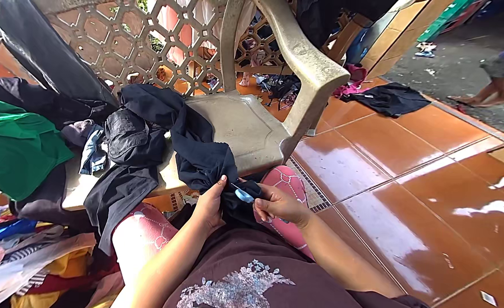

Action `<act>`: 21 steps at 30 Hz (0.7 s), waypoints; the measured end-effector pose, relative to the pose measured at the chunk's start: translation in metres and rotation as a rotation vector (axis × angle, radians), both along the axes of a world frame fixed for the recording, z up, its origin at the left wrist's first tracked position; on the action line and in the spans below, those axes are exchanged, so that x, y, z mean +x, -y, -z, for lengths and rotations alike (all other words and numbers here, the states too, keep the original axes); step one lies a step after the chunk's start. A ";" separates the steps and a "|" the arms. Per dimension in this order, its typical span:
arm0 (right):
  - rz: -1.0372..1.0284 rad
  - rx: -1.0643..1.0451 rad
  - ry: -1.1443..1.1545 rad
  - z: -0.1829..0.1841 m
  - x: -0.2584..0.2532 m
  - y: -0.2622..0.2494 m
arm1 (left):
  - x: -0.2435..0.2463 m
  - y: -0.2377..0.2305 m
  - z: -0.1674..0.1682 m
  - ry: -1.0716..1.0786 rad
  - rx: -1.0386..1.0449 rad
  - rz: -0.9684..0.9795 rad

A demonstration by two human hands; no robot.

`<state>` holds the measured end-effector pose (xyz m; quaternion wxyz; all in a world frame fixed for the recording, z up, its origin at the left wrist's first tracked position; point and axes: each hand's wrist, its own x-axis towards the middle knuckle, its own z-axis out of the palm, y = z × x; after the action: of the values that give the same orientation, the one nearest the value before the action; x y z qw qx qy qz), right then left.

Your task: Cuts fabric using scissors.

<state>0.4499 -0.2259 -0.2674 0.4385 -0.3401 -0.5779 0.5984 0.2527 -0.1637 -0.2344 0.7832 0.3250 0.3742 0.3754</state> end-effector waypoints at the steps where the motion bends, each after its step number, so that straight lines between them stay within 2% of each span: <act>1: 0.070 0.016 0.116 0.000 -0.005 0.000 | 0.001 0.000 0.000 0.002 -0.004 -0.031; 4: 0.224 0.125 0.415 0.006 -0.016 0.000 | 0.003 0.003 0.000 -0.005 -0.020 -0.074; 13: 0.584 0.565 0.648 0.020 -0.035 0.002 | 0.005 0.011 -0.005 -0.021 -0.075 -0.110; 18: 0.724 0.595 0.715 0.021 -0.045 0.002 | 0.008 0.013 -0.005 -0.013 -0.114 -0.179; 21: 0.762 0.524 0.654 0.022 -0.054 0.003 | 0.009 0.015 -0.002 0.014 -0.106 -0.215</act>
<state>0.3959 -0.2287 -0.2896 0.4915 -0.5723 -0.6491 0.0979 0.2620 -0.1790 -0.2326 0.7571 0.2385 0.4210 0.4390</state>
